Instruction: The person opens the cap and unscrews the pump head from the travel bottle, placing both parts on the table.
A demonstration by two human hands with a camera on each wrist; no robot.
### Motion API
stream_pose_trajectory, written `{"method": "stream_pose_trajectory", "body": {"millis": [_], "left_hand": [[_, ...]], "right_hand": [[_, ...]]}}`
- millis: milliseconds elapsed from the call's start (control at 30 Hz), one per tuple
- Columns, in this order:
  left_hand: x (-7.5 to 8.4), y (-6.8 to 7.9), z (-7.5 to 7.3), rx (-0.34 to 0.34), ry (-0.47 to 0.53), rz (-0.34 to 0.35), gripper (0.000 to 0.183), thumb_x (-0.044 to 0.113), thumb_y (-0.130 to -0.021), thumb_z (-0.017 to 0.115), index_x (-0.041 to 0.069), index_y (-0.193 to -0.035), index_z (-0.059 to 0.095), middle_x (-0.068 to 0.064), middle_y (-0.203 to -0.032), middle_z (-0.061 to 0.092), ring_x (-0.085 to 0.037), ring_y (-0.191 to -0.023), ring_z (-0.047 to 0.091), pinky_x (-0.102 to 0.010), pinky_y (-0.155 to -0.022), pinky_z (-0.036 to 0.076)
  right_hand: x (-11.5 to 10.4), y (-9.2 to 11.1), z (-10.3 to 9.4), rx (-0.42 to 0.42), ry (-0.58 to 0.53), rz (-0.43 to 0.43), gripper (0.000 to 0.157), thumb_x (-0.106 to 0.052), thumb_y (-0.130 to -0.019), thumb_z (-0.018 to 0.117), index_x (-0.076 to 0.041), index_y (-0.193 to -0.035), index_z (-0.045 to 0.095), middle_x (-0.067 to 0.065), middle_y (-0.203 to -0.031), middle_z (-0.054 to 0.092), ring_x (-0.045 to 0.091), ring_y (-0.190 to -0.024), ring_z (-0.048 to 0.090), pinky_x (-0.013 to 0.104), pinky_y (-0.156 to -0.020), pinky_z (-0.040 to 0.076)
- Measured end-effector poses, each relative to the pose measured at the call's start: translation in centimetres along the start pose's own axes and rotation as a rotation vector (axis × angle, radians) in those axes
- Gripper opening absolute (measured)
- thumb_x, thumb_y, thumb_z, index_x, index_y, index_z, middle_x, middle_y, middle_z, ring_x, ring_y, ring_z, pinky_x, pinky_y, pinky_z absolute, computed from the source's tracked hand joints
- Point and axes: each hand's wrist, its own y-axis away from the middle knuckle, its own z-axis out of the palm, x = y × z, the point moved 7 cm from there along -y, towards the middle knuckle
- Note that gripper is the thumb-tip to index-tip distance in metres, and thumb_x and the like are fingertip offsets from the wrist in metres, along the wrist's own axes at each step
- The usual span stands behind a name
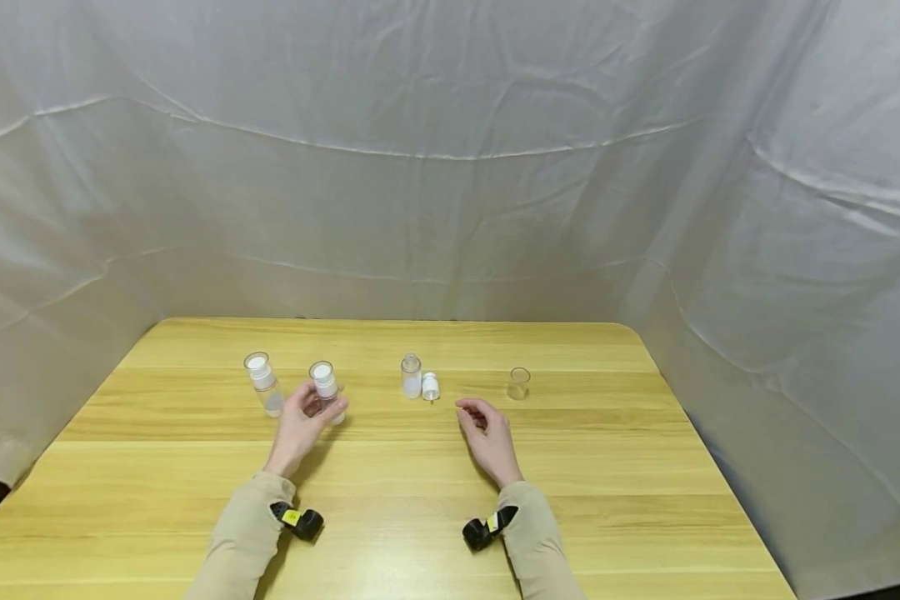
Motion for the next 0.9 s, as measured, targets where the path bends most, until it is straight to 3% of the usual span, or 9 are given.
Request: {"method": "stream_pose_trajectory", "body": {"millis": [133, 433, 700, 900], "left_hand": [[0.1, 0.1, 1.1, -0.087, 0.001, 0.016, 0.046, 0.006, -0.090, 0.073, -0.002, -0.131, 0.054, -0.023, -0.133, 0.065, -0.034, -0.121, 0.064, -0.041, -0.109, 0.052], [0.7, 1.0, 4.1, -0.300, 0.021, 0.076, 0.047, 0.005, -0.091, 0.072, -0.005, -0.132, 0.053, -0.026, -0.133, 0.064, -0.040, -0.123, 0.063, -0.048, -0.111, 0.051], [1.4, 2.5, 7.2, -0.493, 0.079, 0.108, 0.053, 0.007, -0.092, 0.071, -0.009, -0.137, 0.048, -0.030, -0.134, 0.061, -0.045, -0.121, 0.063, -0.041, -0.104, 0.056], [1.6, 3.3, 8.7, -0.561, 0.094, 0.123, 0.056, 0.008, -0.092, 0.070, -0.007, -0.140, 0.047, -0.029, -0.135, 0.061, -0.044, -0.122, 0.062, -0.041, -0.106, 0.055]], "right_hand": [[0.0, 0.0, 0.0, 0.001, 0.002, -0.001, 0.022, -0.004, -0.100, 0.059, 0.008, -0.116, 0.067, 0.028, -0.110, 0.071, 0.023, -0.092, 0.065, 0.017, -0.079, 0.051], [0.4, -0.1, 0.0, 0.003, -0.041, 0.014, 0.023, -0.005, -0.100, 0.060, 0.007, -0.118, 0.067, 0.027, -0.110, 0.070, 0.015, -0.091, 0.063, 0.017, -0.080, 0.052], [4.1, -1.1, 0.6, 0.051, -0.141, -0.055, 0.027, -0.012, -0.097, 0.067, 0.002, -0.120, 0.067, 0.017, -0.103, 0.070, 0.003, -0.087, 0.062, 0.014, -0.080, 0.053], [3.7, -1.2, 0.6, 0.060, -0.291, -0.109, 0.033, -0.001, -0.092, 0.069, 0.012, -0.121, 0.061, 0.029, -0.109, 0.066, 0.002, -0.093, 0.066, 0.013, -0.085, 0.057]]}}
